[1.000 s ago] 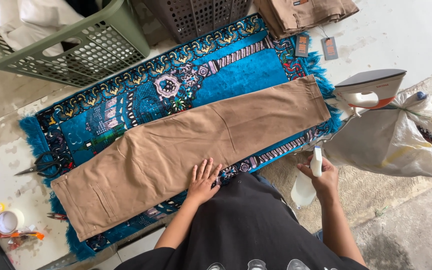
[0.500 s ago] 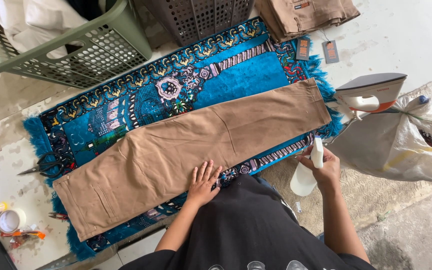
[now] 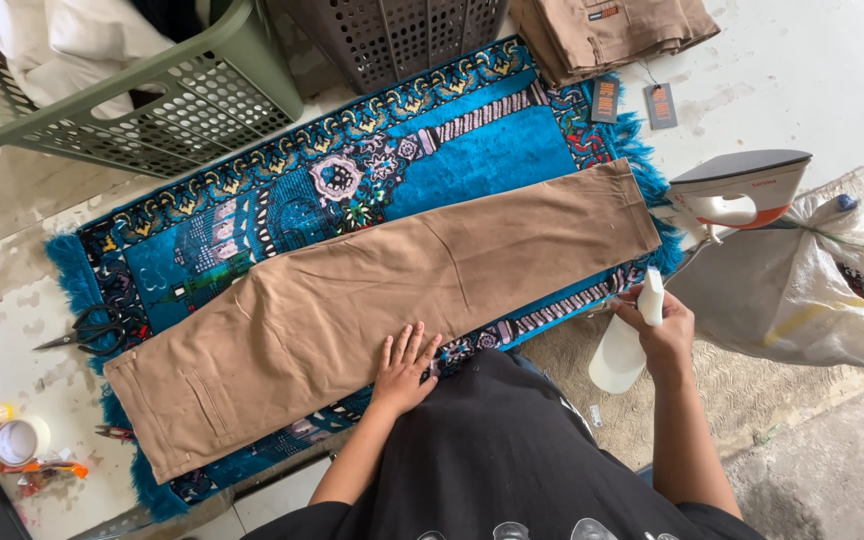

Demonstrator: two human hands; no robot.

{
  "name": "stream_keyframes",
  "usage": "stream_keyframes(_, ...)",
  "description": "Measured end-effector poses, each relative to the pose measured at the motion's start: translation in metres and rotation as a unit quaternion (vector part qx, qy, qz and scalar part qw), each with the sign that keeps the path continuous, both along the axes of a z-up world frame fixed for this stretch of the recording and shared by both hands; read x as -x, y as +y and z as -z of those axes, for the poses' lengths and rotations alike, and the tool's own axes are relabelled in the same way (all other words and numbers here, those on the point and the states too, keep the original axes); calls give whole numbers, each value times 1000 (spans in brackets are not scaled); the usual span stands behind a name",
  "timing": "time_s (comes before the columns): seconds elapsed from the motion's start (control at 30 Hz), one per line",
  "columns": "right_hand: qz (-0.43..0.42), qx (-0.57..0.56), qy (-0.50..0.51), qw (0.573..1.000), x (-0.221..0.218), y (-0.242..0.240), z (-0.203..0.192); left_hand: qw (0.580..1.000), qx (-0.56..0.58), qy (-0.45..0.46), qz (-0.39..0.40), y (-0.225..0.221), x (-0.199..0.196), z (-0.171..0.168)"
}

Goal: The person is preparing a pair of tan pants by smoothing the fabric, spraying it with water, and ironing it on a work surface.

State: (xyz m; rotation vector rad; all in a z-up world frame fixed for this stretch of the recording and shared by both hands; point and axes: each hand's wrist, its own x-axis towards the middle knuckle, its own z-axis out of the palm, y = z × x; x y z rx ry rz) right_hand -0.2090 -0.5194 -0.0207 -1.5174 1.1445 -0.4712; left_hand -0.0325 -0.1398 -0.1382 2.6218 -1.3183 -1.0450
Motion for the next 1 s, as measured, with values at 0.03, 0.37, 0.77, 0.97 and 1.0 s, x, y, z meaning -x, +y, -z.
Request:
stream_keyframes(0.03, 13, -1, 2, 1000, -3, 6, -14, 1000, -3, 2, 2, -1, 0, -2)
stream_keyframes(0.37, -47, -39, 32, 998, 19, 39, -13, 1000, -5, 14, -4, -2, 0, -6)
stream_keyframes(0.77, -373, 45, 74, 924, -32, 111, 2, 979, 10, -63, -192, 38, 9, -18)
stream_keyframes(0.97, -386, 98, 76, 914, -64, 126, 1, 944, 31, -209, -255, 104, 33, -8)
stream_keyframes(1.0, -391, 97, 76, 912, -70, 131, -2, 942, 28, -209, -260, 110, 35, -8)
